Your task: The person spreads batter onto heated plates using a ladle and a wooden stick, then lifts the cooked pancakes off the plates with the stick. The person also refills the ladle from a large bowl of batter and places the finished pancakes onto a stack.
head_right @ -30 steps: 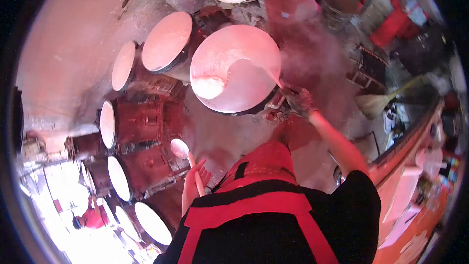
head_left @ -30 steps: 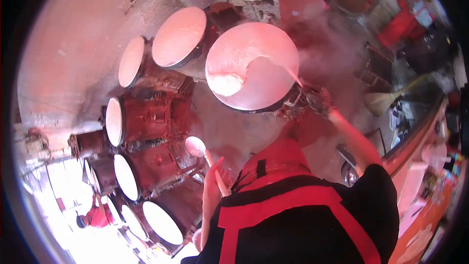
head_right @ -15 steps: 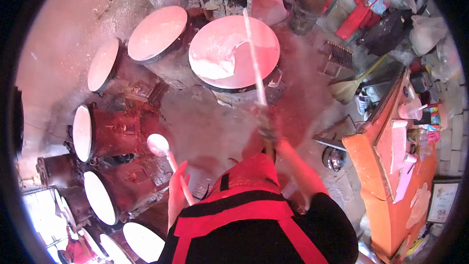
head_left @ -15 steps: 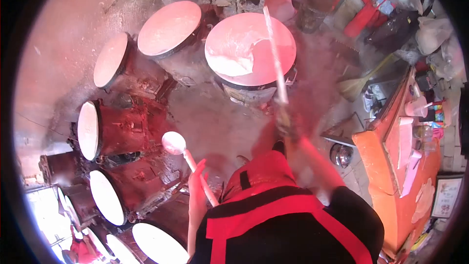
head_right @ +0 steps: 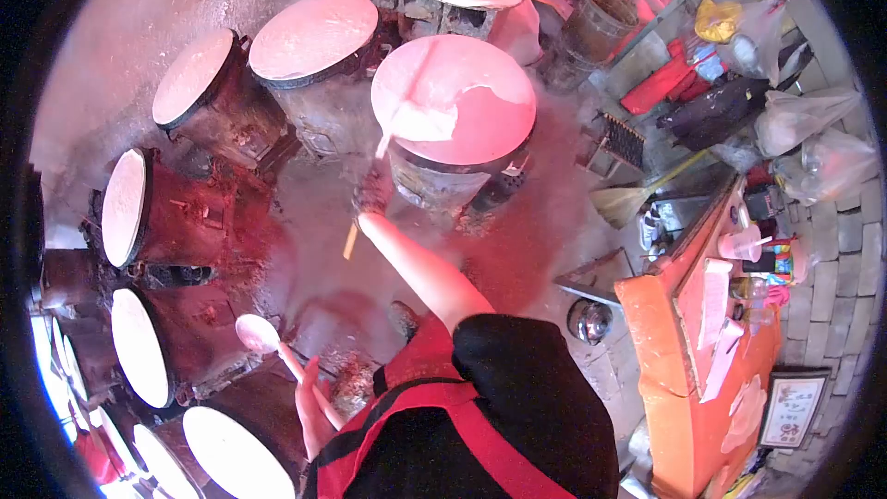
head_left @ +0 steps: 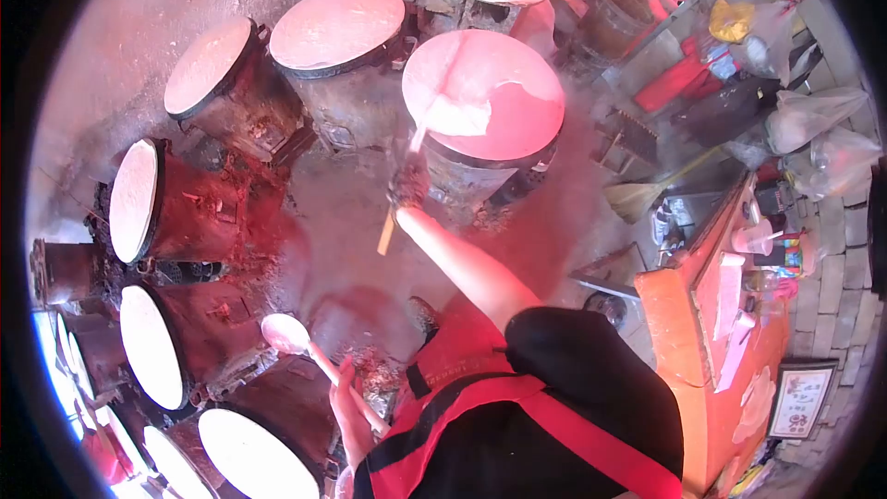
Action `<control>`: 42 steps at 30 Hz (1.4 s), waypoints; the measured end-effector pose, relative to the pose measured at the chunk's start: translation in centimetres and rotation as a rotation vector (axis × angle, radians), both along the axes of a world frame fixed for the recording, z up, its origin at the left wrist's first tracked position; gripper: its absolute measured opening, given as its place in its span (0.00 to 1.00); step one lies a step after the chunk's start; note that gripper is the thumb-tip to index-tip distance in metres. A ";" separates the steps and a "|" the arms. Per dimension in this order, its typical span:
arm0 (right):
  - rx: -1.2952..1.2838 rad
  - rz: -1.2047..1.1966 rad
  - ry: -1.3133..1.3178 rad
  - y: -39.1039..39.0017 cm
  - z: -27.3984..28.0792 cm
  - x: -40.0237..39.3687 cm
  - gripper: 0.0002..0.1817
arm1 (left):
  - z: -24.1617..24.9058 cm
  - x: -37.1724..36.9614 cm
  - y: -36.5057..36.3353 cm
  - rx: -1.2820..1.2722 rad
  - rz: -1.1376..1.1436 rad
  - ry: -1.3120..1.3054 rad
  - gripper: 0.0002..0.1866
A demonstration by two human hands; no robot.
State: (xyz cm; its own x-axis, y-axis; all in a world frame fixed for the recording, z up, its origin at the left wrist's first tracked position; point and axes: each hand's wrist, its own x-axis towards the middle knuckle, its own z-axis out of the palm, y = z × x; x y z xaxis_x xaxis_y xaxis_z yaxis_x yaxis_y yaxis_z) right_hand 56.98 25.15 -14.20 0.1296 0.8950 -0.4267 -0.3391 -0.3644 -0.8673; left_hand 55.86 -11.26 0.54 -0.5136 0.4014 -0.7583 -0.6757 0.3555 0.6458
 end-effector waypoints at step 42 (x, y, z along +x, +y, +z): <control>-0.073 0.509 0.220 6.5 2.7 36.5 0.17 | 0.6 14.3 17.7 0.067 -0.284 0.032 0.20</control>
